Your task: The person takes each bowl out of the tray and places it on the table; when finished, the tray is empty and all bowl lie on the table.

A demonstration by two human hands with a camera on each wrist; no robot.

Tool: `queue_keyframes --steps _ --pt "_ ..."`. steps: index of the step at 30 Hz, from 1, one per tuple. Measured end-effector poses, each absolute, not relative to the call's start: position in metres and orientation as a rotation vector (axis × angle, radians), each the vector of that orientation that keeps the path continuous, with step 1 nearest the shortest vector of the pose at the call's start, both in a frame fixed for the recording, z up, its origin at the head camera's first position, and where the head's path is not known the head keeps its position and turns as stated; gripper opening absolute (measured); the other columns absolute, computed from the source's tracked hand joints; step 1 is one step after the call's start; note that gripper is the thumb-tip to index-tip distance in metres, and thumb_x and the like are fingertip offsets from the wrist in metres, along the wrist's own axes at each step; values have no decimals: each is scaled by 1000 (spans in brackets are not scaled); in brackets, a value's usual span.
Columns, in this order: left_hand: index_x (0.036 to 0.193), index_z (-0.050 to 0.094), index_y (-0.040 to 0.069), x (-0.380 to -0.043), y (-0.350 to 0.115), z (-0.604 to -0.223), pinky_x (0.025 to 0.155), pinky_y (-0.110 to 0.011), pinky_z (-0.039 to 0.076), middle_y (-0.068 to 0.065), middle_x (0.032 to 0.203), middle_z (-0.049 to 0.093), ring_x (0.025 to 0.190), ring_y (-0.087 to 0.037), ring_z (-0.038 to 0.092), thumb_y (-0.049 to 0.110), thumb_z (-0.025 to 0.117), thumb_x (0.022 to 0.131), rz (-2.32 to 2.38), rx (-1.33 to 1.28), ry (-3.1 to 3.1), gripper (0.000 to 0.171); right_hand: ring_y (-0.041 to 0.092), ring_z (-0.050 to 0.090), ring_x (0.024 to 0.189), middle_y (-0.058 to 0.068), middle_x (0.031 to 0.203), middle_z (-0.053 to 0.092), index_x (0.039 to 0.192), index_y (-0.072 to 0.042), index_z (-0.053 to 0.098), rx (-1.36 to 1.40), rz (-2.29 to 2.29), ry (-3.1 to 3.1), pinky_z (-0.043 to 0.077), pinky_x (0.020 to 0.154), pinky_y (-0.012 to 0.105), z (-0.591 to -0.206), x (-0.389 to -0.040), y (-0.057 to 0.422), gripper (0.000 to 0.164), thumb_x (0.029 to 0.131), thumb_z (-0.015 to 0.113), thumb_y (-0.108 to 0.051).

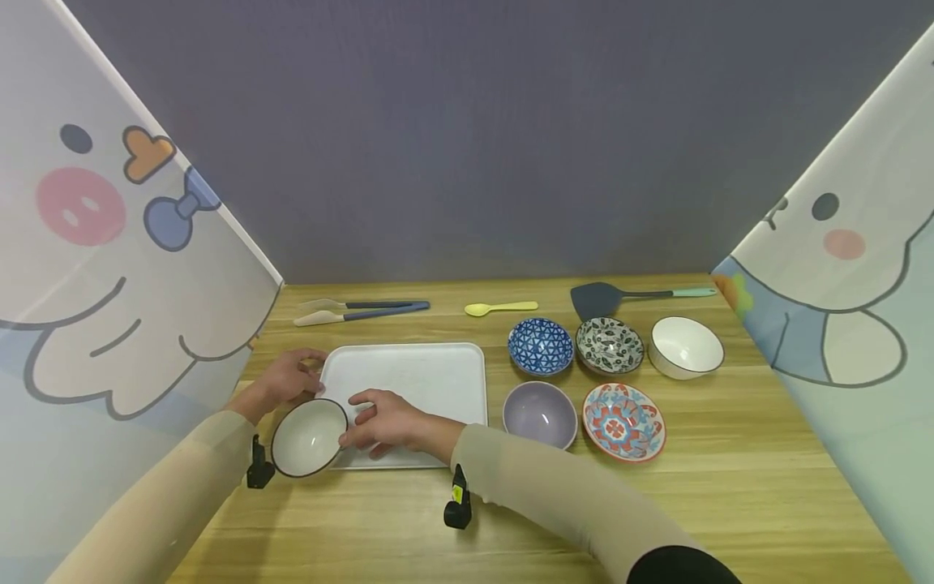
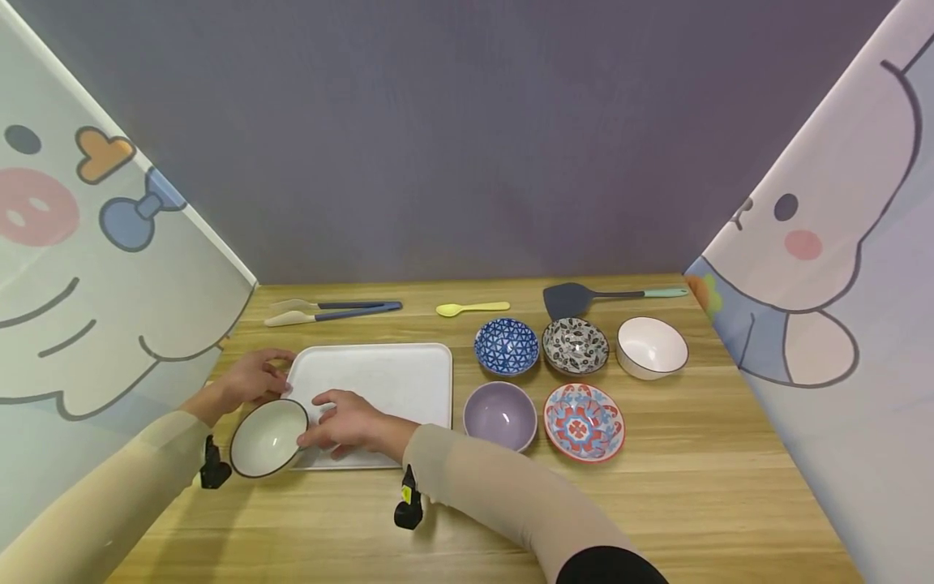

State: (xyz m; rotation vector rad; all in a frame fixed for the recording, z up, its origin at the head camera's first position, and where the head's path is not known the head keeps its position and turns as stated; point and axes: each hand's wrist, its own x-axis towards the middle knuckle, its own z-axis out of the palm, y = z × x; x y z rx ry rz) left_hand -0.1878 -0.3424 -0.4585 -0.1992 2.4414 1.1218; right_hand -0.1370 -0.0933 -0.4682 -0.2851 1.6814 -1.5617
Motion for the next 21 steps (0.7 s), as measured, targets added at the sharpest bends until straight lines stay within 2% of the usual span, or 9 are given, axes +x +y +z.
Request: queue_keyframes --steps 4,11,18,21 --pt "146 44 -5 -188 -343 -458 67 -34 58 -17 99 59 80 -22 62 -4 72 87 1132 -185 2434 66 21 73 90 12 120 65 146 -12 52 -280 -1570 1670 62 74 47 -471 -138 -95 66 86 80 -8" --pt "146 46 -3 -190 -344 -462 65 -34 57 -16 99 59 80 -22 62 -3 73 88 1110 -198 2450 64 25 74 96 8 116 72 147 -13 52 -240 -1591 1595 62 77 47 -475 -135 -101 65 87 77 -6" --pt "145 45 -5 -190 -345 -462 64 -34 57 -17 97 59 78 -22 61 -7 72 87 1151 -180 2434 64 32 75 92 9 91 74 138 -16 60 -224 -1629 1542 63 71 47 -477 -130 -106 55 87 70 -1" --pt "146 44 -5 -189 -346 -462 64 -35 58 -17 98 59 78 -22 62 -7 71 88 1158 -182 2428 64 34 76 87 12 86 73 135 -17 61 -208 -1648 1518 63 67 44 -477 -128 -106 52 86 67 0"
